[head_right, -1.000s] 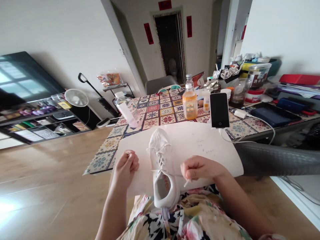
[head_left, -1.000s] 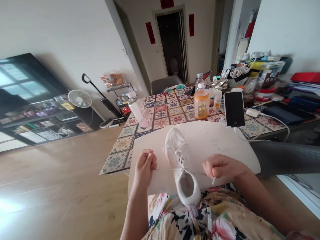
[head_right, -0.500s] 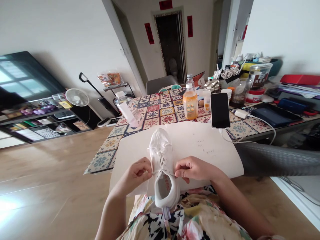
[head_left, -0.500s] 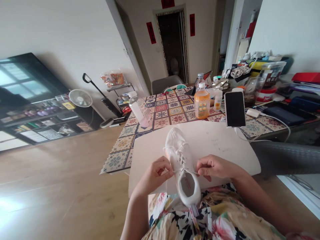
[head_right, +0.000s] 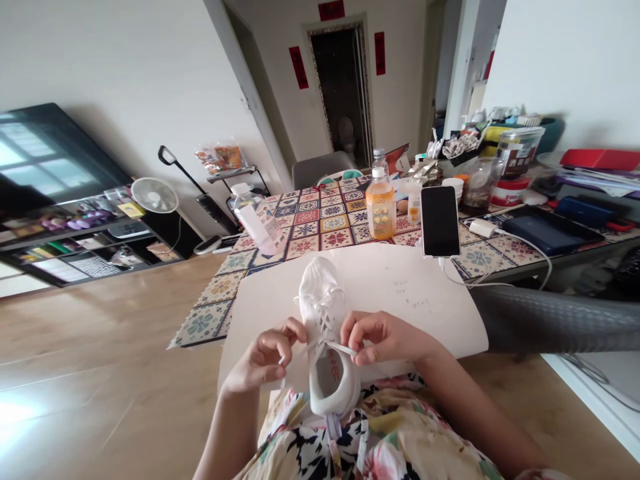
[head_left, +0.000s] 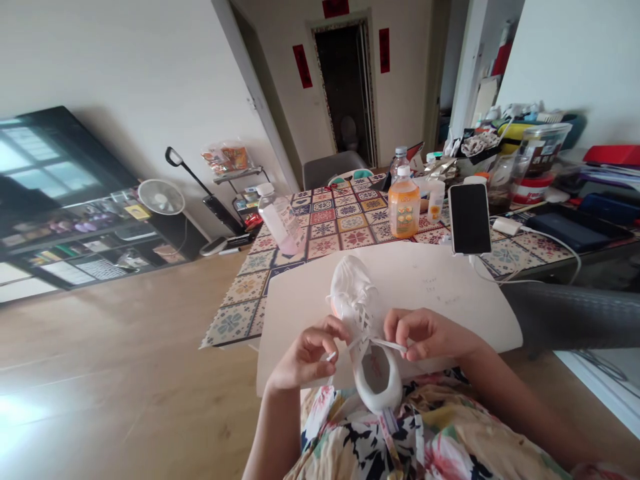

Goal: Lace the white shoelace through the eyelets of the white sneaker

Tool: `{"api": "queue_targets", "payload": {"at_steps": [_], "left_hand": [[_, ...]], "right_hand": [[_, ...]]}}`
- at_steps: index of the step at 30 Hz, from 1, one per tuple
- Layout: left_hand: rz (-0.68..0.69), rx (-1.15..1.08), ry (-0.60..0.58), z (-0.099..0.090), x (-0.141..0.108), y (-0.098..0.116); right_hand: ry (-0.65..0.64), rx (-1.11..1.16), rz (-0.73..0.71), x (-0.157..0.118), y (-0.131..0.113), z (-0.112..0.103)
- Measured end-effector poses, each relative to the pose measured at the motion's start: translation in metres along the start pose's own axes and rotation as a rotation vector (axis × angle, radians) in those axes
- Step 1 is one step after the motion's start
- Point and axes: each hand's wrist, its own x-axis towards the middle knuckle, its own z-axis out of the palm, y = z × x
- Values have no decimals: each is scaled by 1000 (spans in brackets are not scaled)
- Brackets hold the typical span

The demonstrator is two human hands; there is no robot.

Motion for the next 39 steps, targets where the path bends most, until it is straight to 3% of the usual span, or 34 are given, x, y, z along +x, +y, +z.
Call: {"api": "queue_targets", "payload": {"at_steps": [4, 10, 13, 17, 24, 29, 35, 39], "left_hand": [[38, -69, 162, 17, 3, -3], [-16, -17, 409, 50, 12, -7], [-82, 56, 477, 60, 15, -6], [-57, 119, 501, 66, 16, -4], [0, 226, 564, 69, 19, -6], [-18, 357, 537, 66, 17, 0], [100, 537, 447, 59, 17, 12], [9, 647, 429, 42, 12, 21]], "right_hand": [[146, 111, -143, 8, 5, 19], [386, 74, -134, 18, 16, 38], [474, -40, -156, 22, 16, 43], [552, -282, -212, 26, 12, 49], [573, -474, -290, 27, 10, 51], [573, -482, -305, 27, 7, 51], [587, -312, -239, 28, 9, 55], [581, -217, -187, 29, 13, 56]]}}
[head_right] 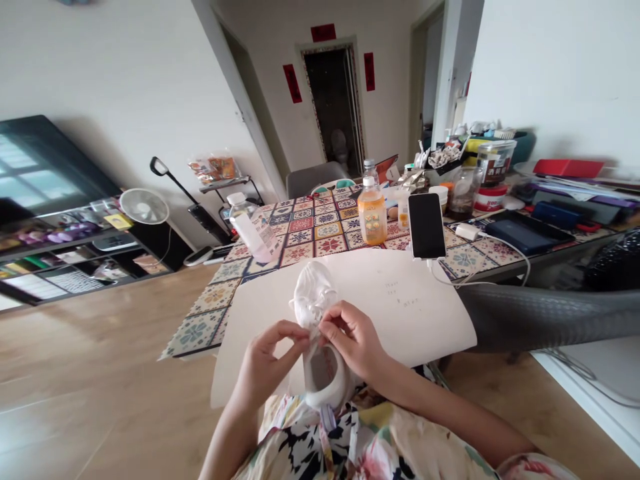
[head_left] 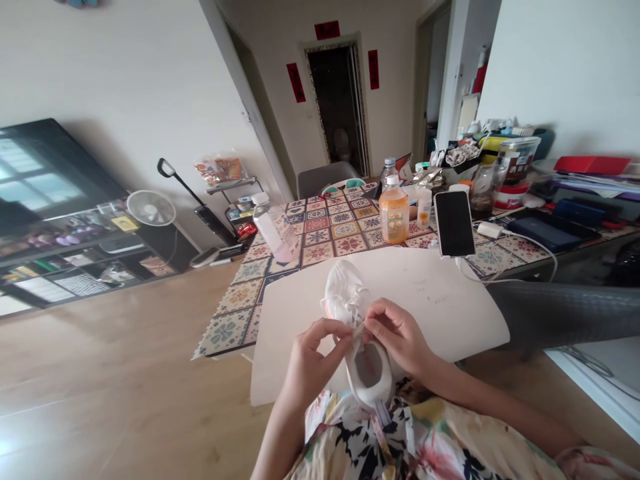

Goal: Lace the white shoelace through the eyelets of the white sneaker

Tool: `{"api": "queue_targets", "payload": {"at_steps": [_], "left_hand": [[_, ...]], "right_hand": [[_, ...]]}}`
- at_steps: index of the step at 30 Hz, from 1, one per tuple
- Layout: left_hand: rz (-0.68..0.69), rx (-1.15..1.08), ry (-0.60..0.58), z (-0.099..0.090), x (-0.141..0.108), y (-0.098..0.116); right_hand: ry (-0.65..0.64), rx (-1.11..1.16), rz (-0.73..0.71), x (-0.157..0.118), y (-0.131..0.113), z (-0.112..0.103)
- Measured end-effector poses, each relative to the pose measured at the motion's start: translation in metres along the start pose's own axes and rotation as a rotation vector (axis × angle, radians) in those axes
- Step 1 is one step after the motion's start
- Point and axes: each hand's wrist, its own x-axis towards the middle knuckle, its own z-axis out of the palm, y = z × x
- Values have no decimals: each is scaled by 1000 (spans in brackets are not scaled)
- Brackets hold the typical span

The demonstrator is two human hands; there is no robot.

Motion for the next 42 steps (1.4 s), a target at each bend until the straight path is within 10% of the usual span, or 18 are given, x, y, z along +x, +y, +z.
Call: {"api": "queue_targets", "payload": {"at_steps": [5, 13, 23, 35, 42], "left_hand": [[26, 83, -54, -18, 3, 2], [-83, -103, -9, 12, 6, 10], [50, -150, 6, 10, 2, 7], [-51, -215, 102, 14, 1, 2], [-140, -299, 83, 16, 1, 4]], "right_hand": [[-14, -62, -47, -1, -2, 0], [-5, -336, -271, -2, -5, -3], [76, -132, -98, -3, 3, 1], [-46, -501, -380, -2, -3, -15], [-145, -435, -255, 0, 7, -14]]}}
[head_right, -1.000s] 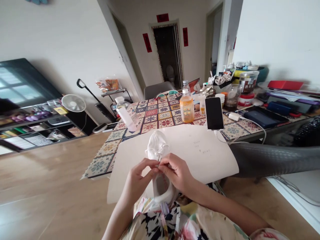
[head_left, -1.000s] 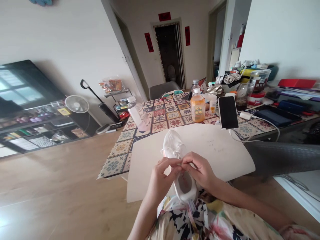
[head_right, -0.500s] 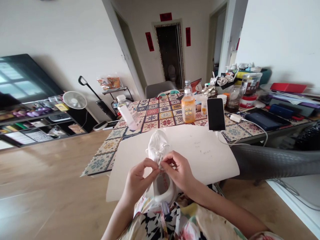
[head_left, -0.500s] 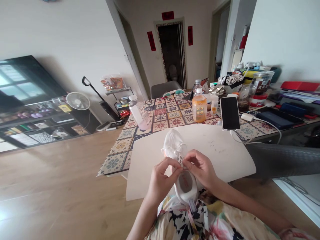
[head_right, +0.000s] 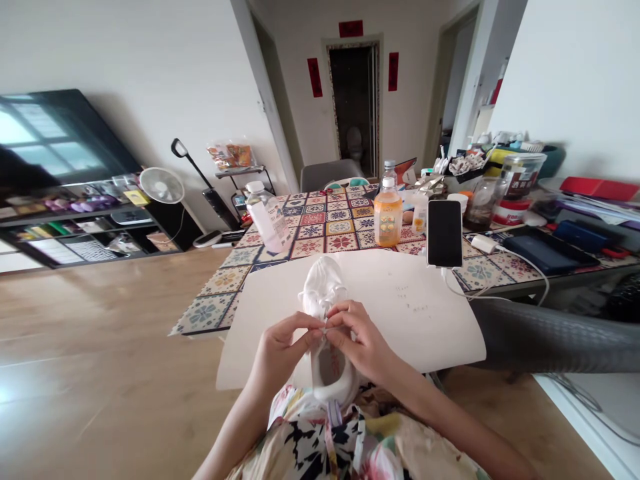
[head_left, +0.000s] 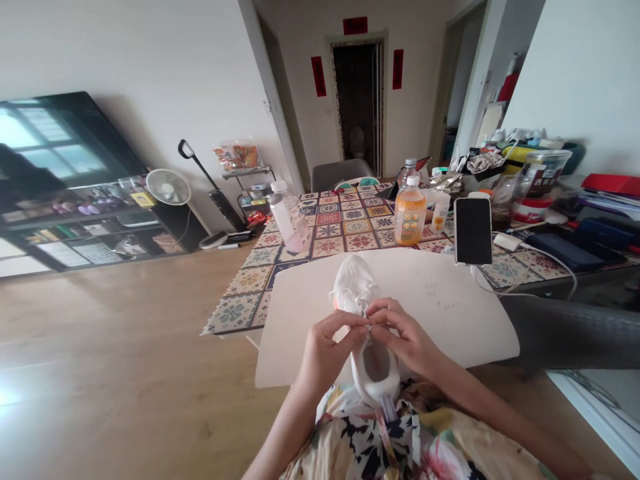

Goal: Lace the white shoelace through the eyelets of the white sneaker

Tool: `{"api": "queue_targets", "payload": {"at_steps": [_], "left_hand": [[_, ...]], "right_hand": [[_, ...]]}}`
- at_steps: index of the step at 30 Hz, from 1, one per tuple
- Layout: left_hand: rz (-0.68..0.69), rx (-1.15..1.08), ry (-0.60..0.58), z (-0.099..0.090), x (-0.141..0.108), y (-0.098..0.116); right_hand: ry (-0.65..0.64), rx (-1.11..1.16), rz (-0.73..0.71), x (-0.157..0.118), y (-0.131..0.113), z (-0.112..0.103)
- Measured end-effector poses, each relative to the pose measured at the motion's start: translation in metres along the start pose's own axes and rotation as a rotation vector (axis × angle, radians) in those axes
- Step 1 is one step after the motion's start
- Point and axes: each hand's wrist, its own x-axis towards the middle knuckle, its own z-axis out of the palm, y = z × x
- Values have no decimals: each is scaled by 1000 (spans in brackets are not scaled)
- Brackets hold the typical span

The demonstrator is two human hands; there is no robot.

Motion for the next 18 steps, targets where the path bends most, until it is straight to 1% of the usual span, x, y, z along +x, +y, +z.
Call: {"api": "queue_targets", "payload": {"at_steps": [1, 3, 5, 7, 10, 14, 16, 18], "left_hand": [[-42, -39, -3, 1, 0, -1], [-118, -127, -7, 2, 0, -2], [-166, -201, -2, 3, 1, -2], [-192, -257, 8, 5, 3, -1], [-256, -351, 8, 6, 5, 2], [-361, -445, -10, 7, 7, 1], [-374, -460, -25, 7, 7, -1], [-363, -463, -24, 7, 8, -4]], "right_hand": [[-6, -11, -26, 0, 0, 0], [21, -100, -130, 0, -2, -2], [55, -268, -265, 0, -5, -5], [58, -460, -385, 1, -8, -8], [38, -662, -507, 3, -12, -13], [55, -768, -590, 1, -14, -14], [61, -772, -599, 0, -15, -13], [69, -728, -599, -1, -15, -13]]}}
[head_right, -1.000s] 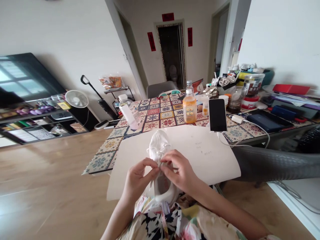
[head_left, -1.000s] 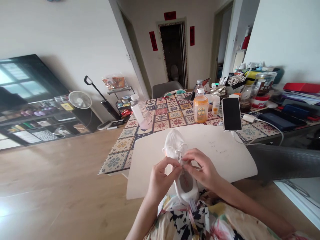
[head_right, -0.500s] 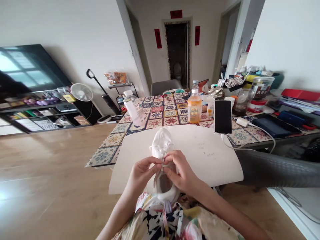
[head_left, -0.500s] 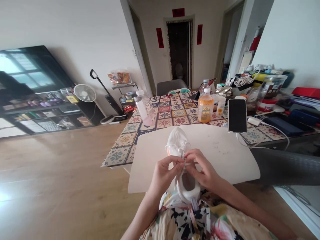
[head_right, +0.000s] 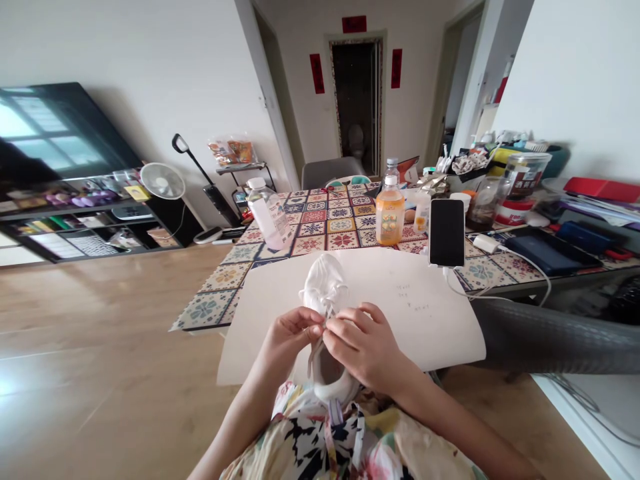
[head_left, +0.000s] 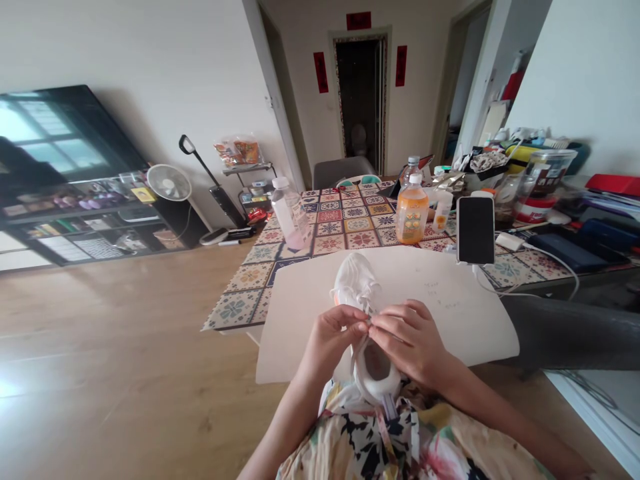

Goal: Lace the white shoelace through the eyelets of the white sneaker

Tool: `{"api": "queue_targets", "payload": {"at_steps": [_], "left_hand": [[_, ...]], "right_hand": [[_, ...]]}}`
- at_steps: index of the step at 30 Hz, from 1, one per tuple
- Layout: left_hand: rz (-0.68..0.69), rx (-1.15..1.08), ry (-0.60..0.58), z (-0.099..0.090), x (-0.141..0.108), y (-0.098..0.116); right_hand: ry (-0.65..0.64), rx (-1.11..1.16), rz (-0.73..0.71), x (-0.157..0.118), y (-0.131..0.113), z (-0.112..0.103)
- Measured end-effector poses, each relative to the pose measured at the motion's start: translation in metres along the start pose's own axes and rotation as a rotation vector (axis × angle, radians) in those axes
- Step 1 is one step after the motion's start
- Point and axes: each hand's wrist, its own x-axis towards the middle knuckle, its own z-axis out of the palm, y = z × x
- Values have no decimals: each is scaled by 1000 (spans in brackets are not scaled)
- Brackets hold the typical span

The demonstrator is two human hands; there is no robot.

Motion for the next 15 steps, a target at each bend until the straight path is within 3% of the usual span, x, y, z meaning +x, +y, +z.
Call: {"api": "queue_targets", "payload": {"at_steps": [6, 15], "left_hand": [[155, 96, 163, -3, 11, -5], [251, 172, 178, 0, 23, -11]], "right_hand": [[25, 393, 60, -1, 4, -6], [-37, 621, 93, -1, 5, -6]]}}
